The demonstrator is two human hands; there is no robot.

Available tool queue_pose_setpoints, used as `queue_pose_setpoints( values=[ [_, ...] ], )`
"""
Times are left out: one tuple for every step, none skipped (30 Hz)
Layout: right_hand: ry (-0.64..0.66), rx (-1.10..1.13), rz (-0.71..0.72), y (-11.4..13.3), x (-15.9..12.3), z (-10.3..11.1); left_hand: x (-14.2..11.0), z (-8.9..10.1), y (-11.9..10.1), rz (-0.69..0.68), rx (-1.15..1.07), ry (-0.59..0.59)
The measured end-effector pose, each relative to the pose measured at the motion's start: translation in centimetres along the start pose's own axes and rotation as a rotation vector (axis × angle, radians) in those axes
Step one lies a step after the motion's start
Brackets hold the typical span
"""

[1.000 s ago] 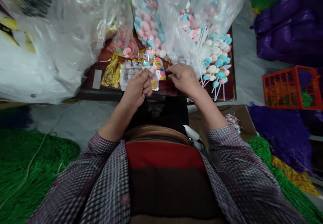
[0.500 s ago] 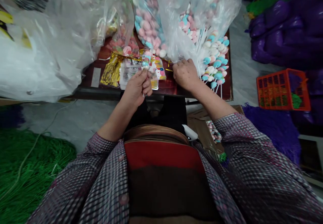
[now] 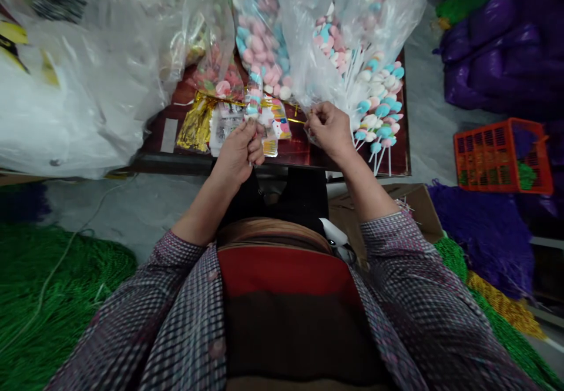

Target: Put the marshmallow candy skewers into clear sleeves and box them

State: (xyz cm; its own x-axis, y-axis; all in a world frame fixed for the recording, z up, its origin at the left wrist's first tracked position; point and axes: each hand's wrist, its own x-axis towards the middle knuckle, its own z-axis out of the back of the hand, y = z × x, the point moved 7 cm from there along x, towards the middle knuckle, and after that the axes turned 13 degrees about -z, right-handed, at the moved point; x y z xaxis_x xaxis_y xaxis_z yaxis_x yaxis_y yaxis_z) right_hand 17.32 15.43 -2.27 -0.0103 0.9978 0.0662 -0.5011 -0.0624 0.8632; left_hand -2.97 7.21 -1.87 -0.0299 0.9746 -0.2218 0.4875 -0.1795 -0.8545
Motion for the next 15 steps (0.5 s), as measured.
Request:
queue_pose_setpoints(
  values=[
    [0.031,0.071,-0.032,0.0,0.0,0.0,0.0,0.0,0.0,0.004,0.005,0.001],
    [0.062,0.14,-0.067,0.2,0.0,0.0,-0.1,-0.1,0.1,0.01,0.008,0.007],
    [0.092,0.204,-0.105,0.5,-0.3,-0.1,-0.1,-0.4,0.3,0.016,0.009,0.02],
    [0.115,0.256,-0.138,1.1,-0.6,-0.2,-0.2,-0.6,0.4,0.021,0.007,0.036],
    [0.135,0.295,-0.163,1.7,-1.1,-0.3,-0.2,-0.9,0.6,0.024,0.007,0.052],
    [0.152,0.318,-0.178,2.5,-1.7,-0.5,-0.2,-1.2,0.8,0.024,0.012,0.063],
    [0.167,0.326,-0.179,3.3,-2.4,-0.8,-0.3,-1.4,0.9,0.02,0.021,0.069],
    [0.175,0.321,-0.169,4.1,-3.1,-1.1,-0.3,-1.6,1.1,0.017,0.037,0.071],
    [0.174,0.301,-0.147,5.0,-3.8,-1.4,-0.3,-1.7,1.2,0.014,0.058,0.072],
    [0.162,0.268,-0.114,5.7,-4.4,-1.6,-0.3,-1.9,1.2,0.013,0.081,0.071],
    [0.141,0.22,-0.073,6.4,-4.9,-1.9,-0.3,-2.0,1.3,0.015,0.099,0.071],
    [0.118,0.158,-0.025,7.0,-5.4,-2.1,-0.4,-2.1,1.3,0.018,0.111,0.072],
    [0.095,0.087,0.025,7.5,-5.7,-2.3,-0.5,-2.3,1.3,0.025,0.117,0.074],
    [0.077,0.012,0.07,7.9,-6.0,-2.5,-0.6,-2.4,1.4,0.032,0.119,0.076],
    [0.066,-0.06,0.108,8.1,-6.1,-2.7,-0.7,-2.5,1.4,0.036,0.119,0.08]
  ],
)
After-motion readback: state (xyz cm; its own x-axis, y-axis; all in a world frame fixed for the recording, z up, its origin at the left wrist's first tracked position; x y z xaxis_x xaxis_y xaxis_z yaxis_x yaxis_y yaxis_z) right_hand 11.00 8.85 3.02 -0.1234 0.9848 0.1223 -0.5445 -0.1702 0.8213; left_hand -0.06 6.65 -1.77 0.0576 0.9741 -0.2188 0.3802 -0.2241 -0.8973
